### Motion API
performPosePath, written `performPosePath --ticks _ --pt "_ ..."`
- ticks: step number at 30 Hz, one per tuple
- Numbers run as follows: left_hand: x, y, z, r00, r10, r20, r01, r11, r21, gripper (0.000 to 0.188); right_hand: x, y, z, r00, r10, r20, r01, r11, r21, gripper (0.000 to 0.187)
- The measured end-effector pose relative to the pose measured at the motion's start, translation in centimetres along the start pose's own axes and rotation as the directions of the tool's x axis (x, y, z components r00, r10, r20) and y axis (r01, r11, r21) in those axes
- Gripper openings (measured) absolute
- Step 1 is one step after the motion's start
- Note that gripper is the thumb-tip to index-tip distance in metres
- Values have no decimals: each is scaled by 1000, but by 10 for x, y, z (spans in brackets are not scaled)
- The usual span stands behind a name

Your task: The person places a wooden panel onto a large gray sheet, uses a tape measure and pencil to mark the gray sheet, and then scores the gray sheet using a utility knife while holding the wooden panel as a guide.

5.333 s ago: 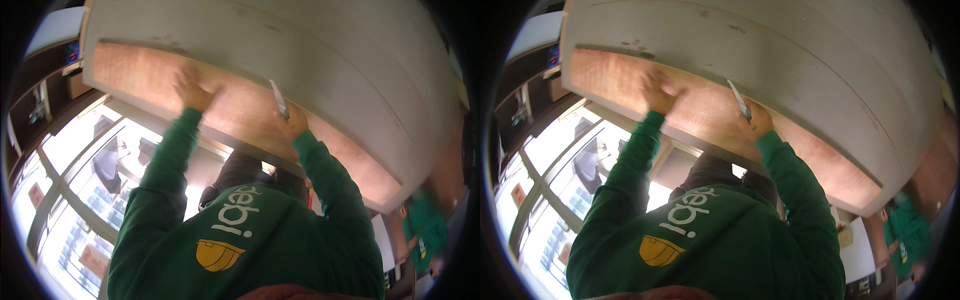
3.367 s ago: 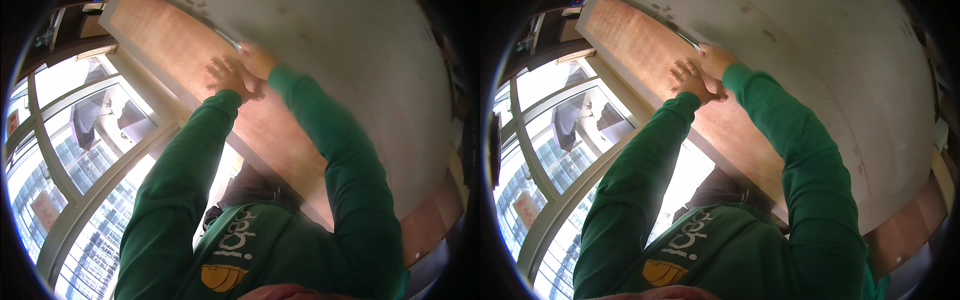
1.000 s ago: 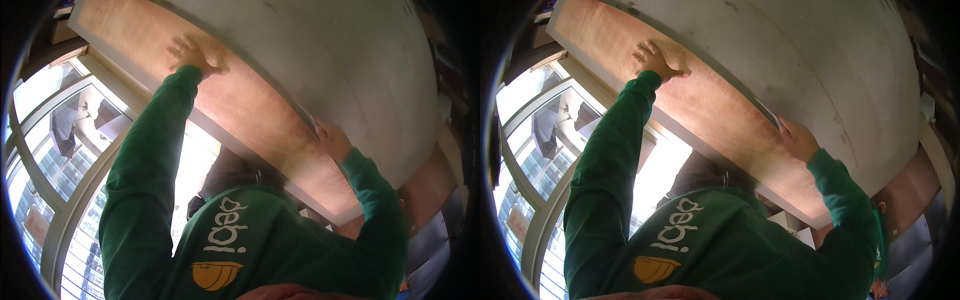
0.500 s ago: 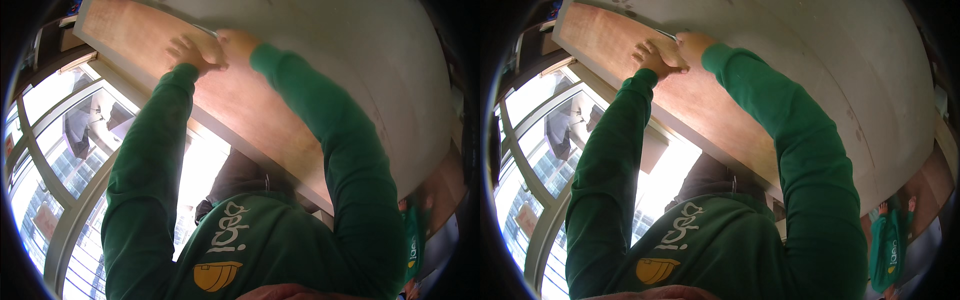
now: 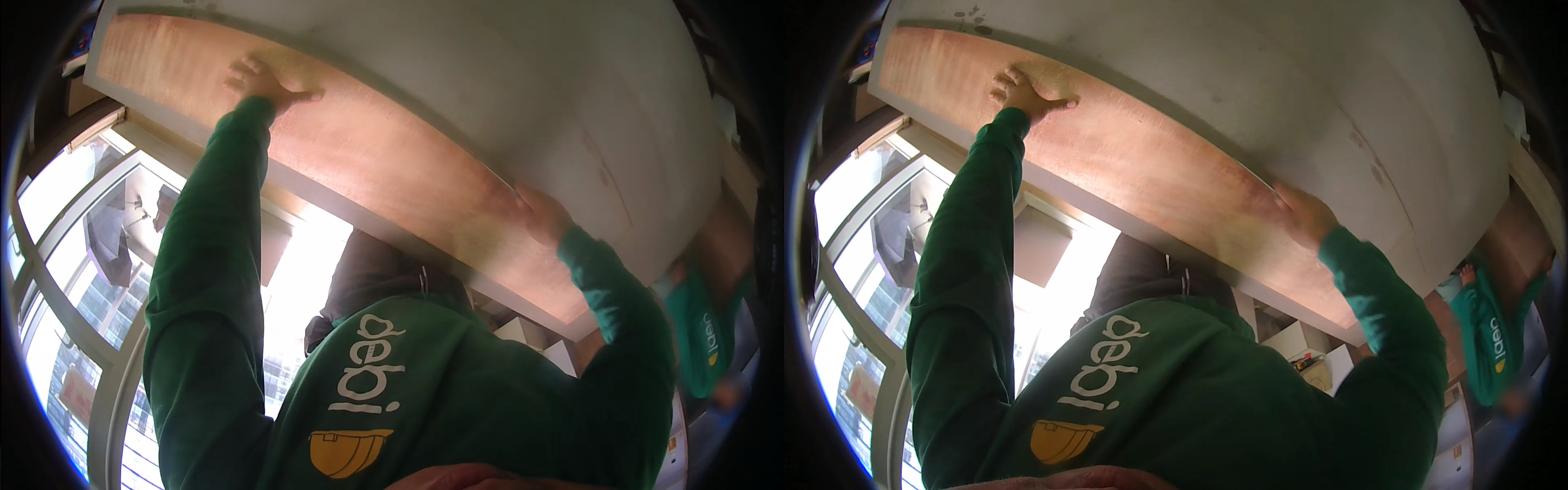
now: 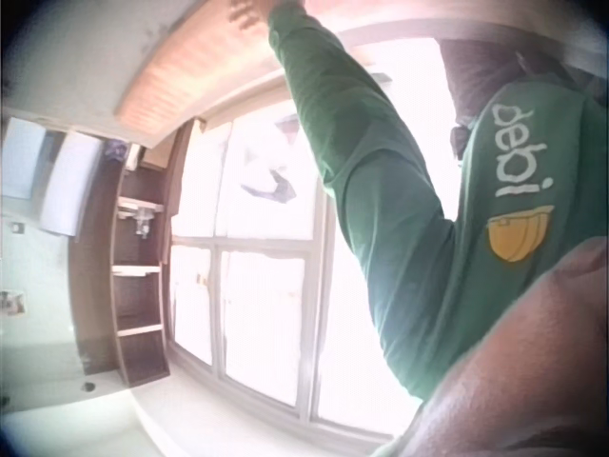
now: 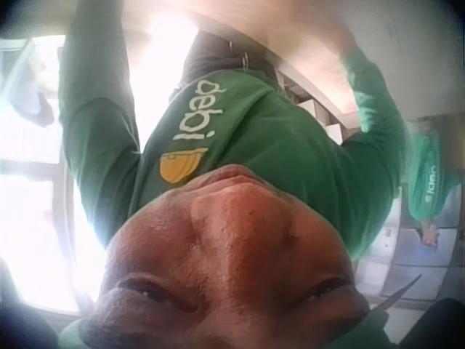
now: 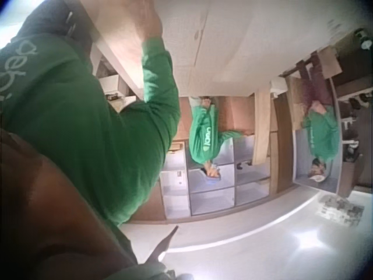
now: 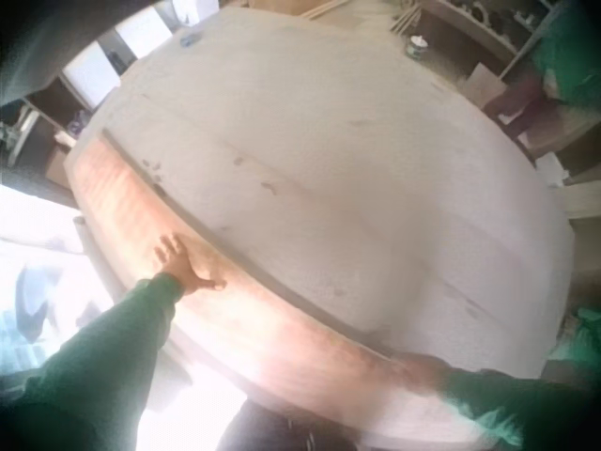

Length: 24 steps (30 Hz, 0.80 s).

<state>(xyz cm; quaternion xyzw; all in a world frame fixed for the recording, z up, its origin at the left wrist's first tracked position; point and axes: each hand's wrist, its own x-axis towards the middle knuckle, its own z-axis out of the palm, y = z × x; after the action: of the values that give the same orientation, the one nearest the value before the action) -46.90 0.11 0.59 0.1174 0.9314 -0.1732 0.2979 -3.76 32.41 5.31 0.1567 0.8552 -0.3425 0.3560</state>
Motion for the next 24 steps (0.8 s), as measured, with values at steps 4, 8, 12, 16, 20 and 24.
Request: performPosePath --ticks 4,8,12,16,20,24 --pt "7 -1 8 999 -26 -42 25 999 -32 157 -54 40 -3 994 91 -56 -82 986 148 44" --pt "13 3 19 999 -25 -45 24 1000 -15 157 -52 -6 22 961 250 -117 -181 891 418 48" --pt "19 -2 22 999 -8 -36 7 1000 -21 156 -29 -47 62 953 278 -119 -147 772 619 48" --pt "27 -10 33 999 -9 -43 8 999 -35 156 -20 -32 97 923 284 -260 -43 747 663 44" --pt "12 2 23 994 -30 -105 25 998 -51 153 -17 -16 120 892 277 -356 106 639 762 38" --pt "-30 21 54 892 170 -419 -208 977 -47 138 -24 -5 122 857 257 -447 179 666 724 30"
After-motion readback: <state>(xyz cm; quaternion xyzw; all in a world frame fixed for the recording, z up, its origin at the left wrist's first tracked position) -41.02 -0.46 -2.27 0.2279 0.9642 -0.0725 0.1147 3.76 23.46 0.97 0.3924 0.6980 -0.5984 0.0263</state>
